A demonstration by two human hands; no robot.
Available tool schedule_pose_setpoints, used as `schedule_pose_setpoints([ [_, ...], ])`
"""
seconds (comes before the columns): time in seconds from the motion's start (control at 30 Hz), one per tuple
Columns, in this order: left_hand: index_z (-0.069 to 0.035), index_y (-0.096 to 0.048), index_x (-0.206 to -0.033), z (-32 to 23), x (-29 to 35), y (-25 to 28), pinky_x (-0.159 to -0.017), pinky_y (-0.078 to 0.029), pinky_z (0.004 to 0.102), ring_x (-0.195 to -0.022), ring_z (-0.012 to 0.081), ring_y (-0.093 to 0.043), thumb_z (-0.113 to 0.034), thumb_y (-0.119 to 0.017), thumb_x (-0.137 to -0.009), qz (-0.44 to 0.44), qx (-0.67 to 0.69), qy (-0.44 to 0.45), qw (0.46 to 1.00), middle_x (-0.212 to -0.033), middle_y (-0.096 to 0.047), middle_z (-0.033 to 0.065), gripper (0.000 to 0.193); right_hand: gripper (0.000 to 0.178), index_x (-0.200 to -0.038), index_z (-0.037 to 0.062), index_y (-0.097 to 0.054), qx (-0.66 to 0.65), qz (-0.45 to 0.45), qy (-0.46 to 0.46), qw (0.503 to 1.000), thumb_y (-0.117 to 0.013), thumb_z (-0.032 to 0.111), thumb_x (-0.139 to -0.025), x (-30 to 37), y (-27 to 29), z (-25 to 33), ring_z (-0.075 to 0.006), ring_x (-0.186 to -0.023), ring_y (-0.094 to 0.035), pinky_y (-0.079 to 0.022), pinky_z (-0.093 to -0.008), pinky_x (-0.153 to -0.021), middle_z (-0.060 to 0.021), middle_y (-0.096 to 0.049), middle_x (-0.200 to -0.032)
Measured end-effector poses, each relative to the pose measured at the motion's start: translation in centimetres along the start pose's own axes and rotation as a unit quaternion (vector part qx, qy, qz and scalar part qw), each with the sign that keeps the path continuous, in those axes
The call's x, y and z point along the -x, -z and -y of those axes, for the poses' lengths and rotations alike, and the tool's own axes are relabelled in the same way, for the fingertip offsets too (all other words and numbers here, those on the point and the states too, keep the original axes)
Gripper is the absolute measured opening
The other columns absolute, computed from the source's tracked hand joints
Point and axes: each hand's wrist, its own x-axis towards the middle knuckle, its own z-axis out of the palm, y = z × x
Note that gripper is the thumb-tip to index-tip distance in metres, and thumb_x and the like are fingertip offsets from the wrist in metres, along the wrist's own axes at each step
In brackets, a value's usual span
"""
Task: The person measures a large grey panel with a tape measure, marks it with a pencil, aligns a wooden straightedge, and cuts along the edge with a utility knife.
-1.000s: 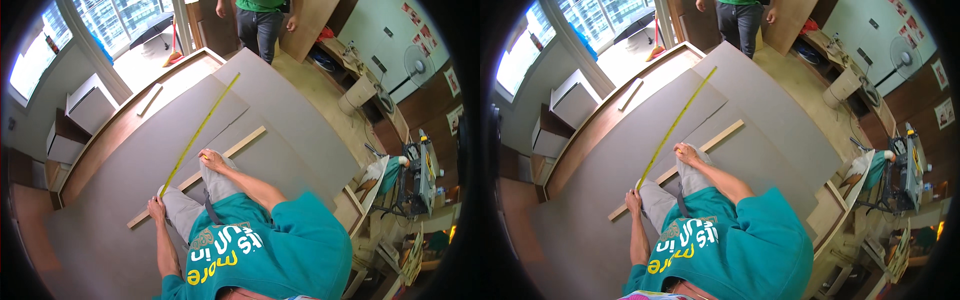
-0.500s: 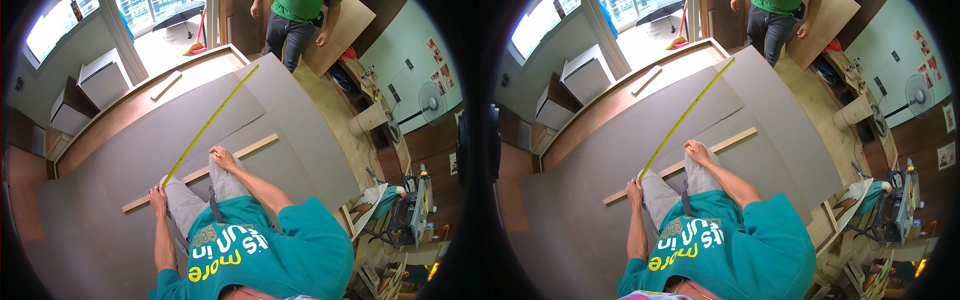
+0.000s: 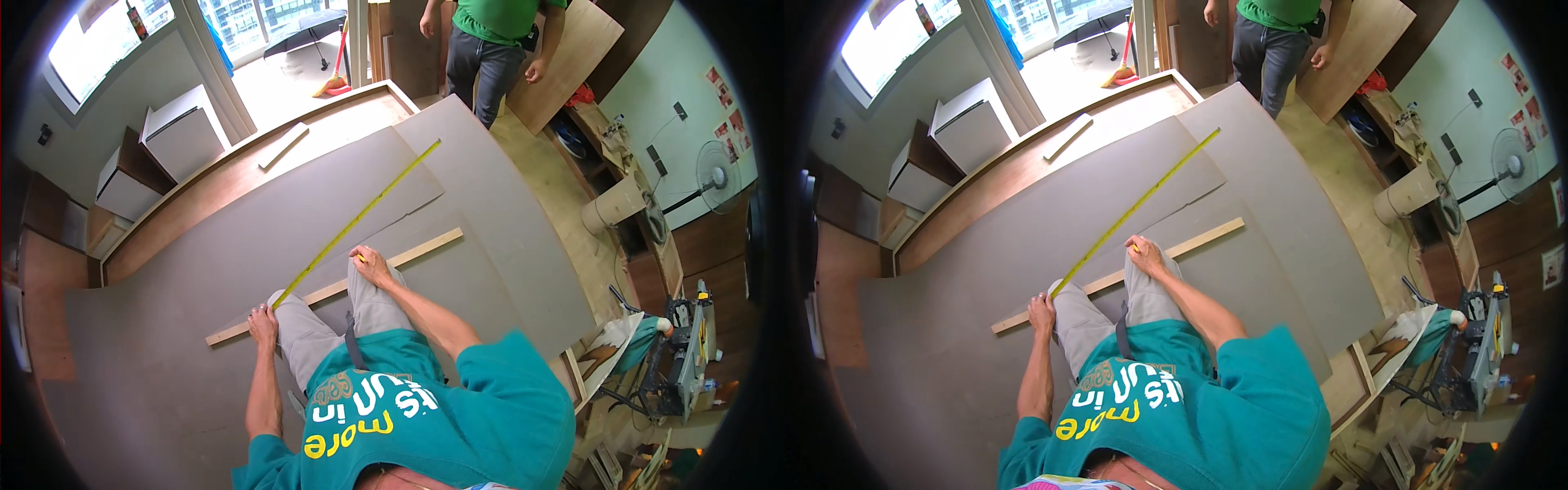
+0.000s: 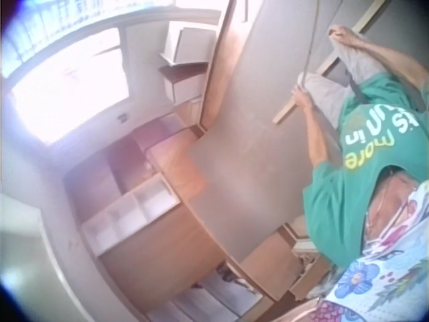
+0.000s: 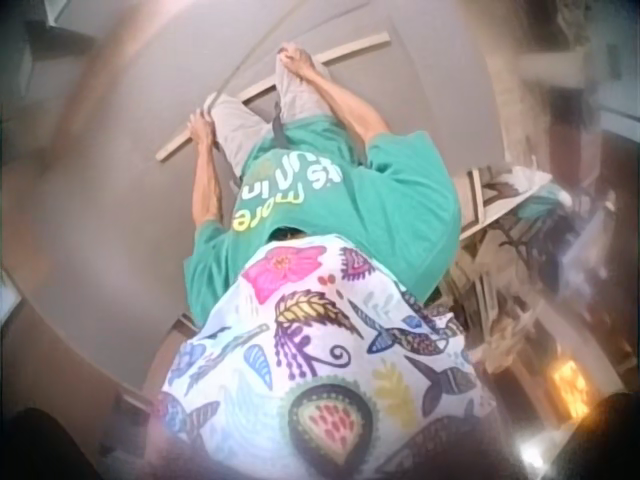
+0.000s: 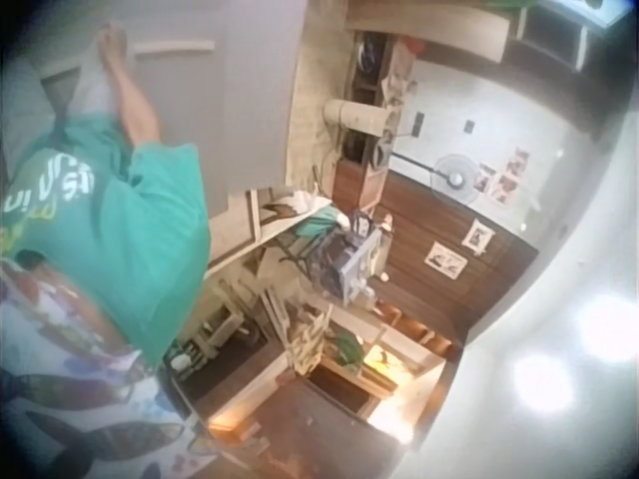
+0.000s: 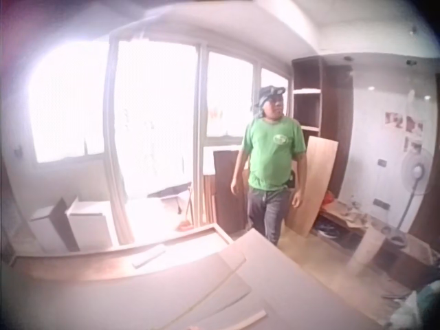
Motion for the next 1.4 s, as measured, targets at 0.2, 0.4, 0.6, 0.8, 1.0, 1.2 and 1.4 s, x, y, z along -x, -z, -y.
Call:
schedule_pose_setpoints([
  [0.2,-0.01,-0.067,-0.113,-0.7,0.1,1.0,-0.088,-0.05,0.0502,-0.105,0.0405,-0.058,-0.031,-0.054,-0.097,0.029,-0.014,-0.024,0.999,-0.109,-0.062,0.0175,0.029,0.021,-0.103,0.0057,-0.064,-0.053,-0.025,-0.013,0.998,-0.054,0.016,-0.087,0.1,0.4,-1.1,-0.035,-0.096,-0.065,-0.051,-0.0439,-0.084,-0.0166,-0.068,-0.1],
  [0.4,-0.01,-0.066,-0.112,0.1,0.8,1.8,-0.087,-0.049,0.0514,-0.102,0.0413,-0.058,-0.03,-0.054,-0.096,0.062,-0.01,-0.023,0.998,-0.11,-0.062,0.0191,0.028,0.023,-0.106,0.0062,-0.063,-0.083,-0.038,-0.028,0.995,-0.054,0.017,-0.088,0.5,0.0,-2.4,-0.0344,-0.095,-0.066,-0.052,-0.0422,-0.084,-0.0177,-0.068,-0.1],
  [0.6,-0.007,-0.066,-0.109,0.8,0.8,2.7,-0.085,-0.048,0.0521,-0.098,0.0431,-0.06,-0.028,-0.051,-0.096,0.08,-0.01,-0.048,0.996,-0.103,-0.063,0.0222,0.028,0.026,-0.114,0.0046,-0.06,-0.148,-0.099,-0.055,0.982,-0.055,0.017,-0.091,0.0,1.5,-3.1,-0.0324,-0.094,-0.067,-0.052,-0.0412,-0.082,-0.0168,-0.069,-0.099],
  [0.8,-0.008,-0.069,-0.108,5.3,3.9,3.8,-0.085,-0.049,0.0519,-0.1,0.0407,-0.06,-0.027,-0.055,-0.095,0.046,0.026,-0.01,0.999,-0.106,-0.064,0.0196,0.027,0.016,-0.112,0.0029,-0.06,-0.364,-0.015,-0.035,0.931,-0.054,0.009,-0.099,4.5,4.9,5.3,-0.014,-0.086,-0.065,-0.052,-0.029,-0.079,-0.0062,-0.067,-0.095],
  [1.0,-0.008,-0.07,-0.105,5.2,5.1,5.0,-0.088,-0.05,0.0489,-0.1,0.038,-0.06,-0.028,-0.057,-0.094,0.053,0.036,0.027,0.998,-0.107,-0.065,0.0162,0.026,0.014,-0.108,0.0001,-0.059,-0.359,-0.054,0.275,0.89,-0.053,-0.004,-0.096,5.1,16.8,24.9,-0.0187,-0.083,-0.065,-0.053,-0.0299,-0.078,-0.0182,-0.063,-0.107],
  [1.2,-0.006,-0.069,-0.097,8.0,4.3,3.1,-0.083,-0.047,0.0488,-0.088,0.0377,-0.062,-0.024,-0.058,-0.093,0.009,0.104,-0.012,0.994,-0.092,-0.066,0.0178,0.021,0.02,-0.102,0.0203,-0.055,-0.18,-0.23,0.563,0.773,-0.046,0.038,-0.101,7.6,25.4,38.5,-0.0093,-0.062,-0.047,-0.034,-0.0285,-0.057,0.0067,-0.052,-0.076],
  [1.4,-0.007,-0.068,-0.098,8.5,4.8,1.3,-0.08,-0.049,0.0506,-0.09,0.0383,-0.063,-0.025,-0.058,-0.093,0.025,0.122,0.01,0.992,-0.093,-0.066,0.018,0.021,0.027,-0.103,0.0226,-0.055,-0.012,-0.214,0.594,0.775,-0.044,0.048,-0.101,8.2,26.1,43.2,-0.007,-0.066,-0.043,-0.034,-0.025,-0.065,0.0087,-0.051,-0.085],
])
